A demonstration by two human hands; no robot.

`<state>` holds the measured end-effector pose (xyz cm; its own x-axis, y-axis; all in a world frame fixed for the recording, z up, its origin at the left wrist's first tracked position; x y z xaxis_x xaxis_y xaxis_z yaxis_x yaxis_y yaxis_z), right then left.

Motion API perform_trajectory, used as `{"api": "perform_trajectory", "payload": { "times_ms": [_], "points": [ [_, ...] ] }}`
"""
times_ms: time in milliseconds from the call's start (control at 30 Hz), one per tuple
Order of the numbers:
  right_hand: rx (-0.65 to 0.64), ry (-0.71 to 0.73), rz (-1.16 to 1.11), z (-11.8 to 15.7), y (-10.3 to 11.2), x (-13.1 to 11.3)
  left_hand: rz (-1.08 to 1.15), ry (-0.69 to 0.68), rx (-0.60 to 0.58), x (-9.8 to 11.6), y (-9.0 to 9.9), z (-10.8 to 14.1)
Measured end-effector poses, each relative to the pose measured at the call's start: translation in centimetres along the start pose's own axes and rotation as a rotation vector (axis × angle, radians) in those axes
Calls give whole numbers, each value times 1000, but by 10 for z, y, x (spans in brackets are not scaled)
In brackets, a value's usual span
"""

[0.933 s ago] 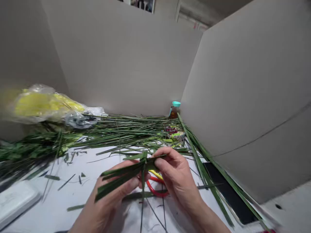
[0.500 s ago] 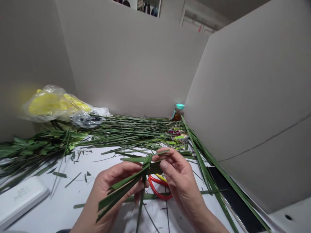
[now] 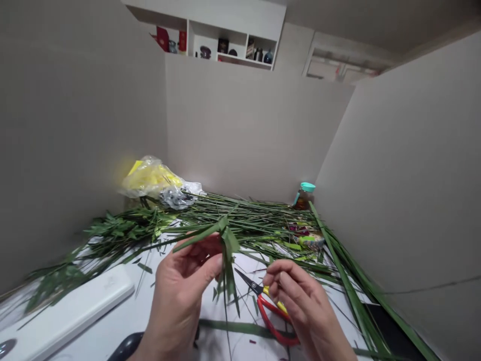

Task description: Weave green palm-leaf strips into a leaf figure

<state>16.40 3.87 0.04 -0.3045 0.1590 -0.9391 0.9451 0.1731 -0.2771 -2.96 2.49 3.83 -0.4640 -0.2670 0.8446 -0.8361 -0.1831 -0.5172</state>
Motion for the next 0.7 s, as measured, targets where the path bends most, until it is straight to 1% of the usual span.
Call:
{"api": "perform_trajectory", "payload": {
  "times_ms": [67, 133, 233, 300, 400, 500, 533, 633, 700],
  "points": [
    [-51, 0, 28, 1, -3, 2, -10, -21, -31, -1, 0, 2],
    [-103, 14, 46, 4, -8, 2, -20, -9, -75, -3, -2, 5],
    [-217, 88, 99, 8, -16, 0, -26, 31, -144, -6, -5, 10],
    [-260, 155, 159, 13, -21, -3, -23, 65, -181, -8, -8, 11],
    [-227, 220, 295, 22, -23, -5, -22, 124, -220, -11, -12, 14],
    [-182, 229, 443, 26, -21, -3, -29, 171, -231, -12, -13, 17],
    [-189, 228, 473, 26, -19, -1, -33, 185, -229, -13, -14, 19],
    [-211, 227, 423, 24, -16, 8, -46, 243, -215, -11, -15, 24],
    [-186, 218, 348, 24, -14, 13, -76, 284, -197, -10, -16, 27]
  ]
}}
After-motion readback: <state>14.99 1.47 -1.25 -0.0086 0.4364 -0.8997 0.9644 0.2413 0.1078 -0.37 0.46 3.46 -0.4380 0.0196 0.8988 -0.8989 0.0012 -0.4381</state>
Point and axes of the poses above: each hand's wrist, its own z-axis away from the middle knuckle, its own y-axis out of the back of the hand, x = y × z, the point moved 2 cm from there along -z, towards the middle knuckle, and after that the axes turned 7 degrees about y, right-handed, at the moved point
